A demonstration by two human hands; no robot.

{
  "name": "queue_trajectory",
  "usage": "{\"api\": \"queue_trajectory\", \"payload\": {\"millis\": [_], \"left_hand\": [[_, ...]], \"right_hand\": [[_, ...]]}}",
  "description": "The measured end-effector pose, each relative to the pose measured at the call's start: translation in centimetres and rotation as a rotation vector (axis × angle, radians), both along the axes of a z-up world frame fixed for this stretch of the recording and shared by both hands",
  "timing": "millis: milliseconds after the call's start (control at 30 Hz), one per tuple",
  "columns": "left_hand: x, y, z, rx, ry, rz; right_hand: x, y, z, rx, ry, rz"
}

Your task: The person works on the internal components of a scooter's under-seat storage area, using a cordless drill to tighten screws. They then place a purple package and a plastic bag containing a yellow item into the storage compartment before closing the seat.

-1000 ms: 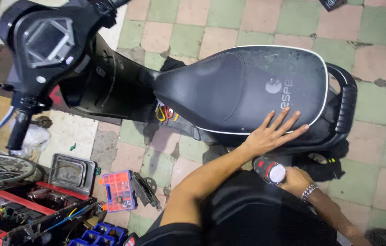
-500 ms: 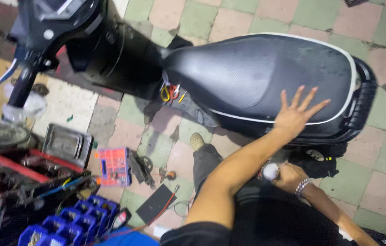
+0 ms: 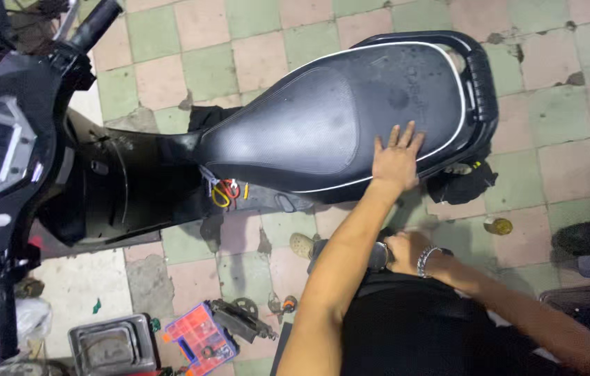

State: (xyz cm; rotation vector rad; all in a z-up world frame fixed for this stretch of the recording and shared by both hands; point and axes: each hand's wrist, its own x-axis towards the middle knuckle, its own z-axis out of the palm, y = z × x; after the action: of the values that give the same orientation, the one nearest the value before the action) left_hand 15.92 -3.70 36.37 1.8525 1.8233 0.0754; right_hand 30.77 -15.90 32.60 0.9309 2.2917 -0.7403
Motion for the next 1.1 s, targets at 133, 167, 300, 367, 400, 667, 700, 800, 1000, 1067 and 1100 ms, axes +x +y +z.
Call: {"api": "queue_trajectory", "payload": {"millis": [133,167,300,367,400,667,700,800,1000,1067,1100], "left_hand": [[-2.2,-0.8,0.7,-0.042,-0.487,0.299],[-3.2,-2.6,0.6,-0.036,-0.541,0.391],[-5.6,-15.1,-0.6,0.1,-0.541,0.843],[-6.4,-21.2,-1.0,-0.041,-0.505,1.059],[-6.6,-24.2,-1.1,-0.139,-0.518,1.143],[-6.0,-38.3,-8.1,0.074,-1.772,1.941],[-6.4,-39.5,-9.5,0.118,-1.837,2.031],[-7.3,-43.2,-13.4,0.088,-2.028,2.096],[-9.9,-52.5,-25.4,0.634,-2.545,2.237],[-13.1,-56.1,-29.6,0.648,-2.281,2.46],[-13.9,-56.7,-31.2,0.593,-2.043,2.645]], "right_hand": [[1.1,1.1,-0.2,-0.11,-0.05,-0.127],[0.7,1.6,-0.9,-0.133,-0.078,-0.127],[0.9,3.1,-2.4,-0.208,0.024,0.022],[-1.2,3.7,-2.8,-0.339,0.124,0.137],[-2.7,3.3,-2.5,-0.329,0.031,0.203],[-17.7,-4.2,-2.5,-0.436,-0.058,0.571],[-20.0,-6.3,-3.1,-0.434,-0.1,0.563],[-25.7,-14.0,-4.6,-0.444,-0.249,0.567],[-30.5,-25.3,-7.6,-0.644,-0.412,0.499],[-30.3,-27.5,-10.6,-0.603,-0.313,0.59],[-29.5,-27.5,-12.3,-0.627,-0.154,0.67]]}}
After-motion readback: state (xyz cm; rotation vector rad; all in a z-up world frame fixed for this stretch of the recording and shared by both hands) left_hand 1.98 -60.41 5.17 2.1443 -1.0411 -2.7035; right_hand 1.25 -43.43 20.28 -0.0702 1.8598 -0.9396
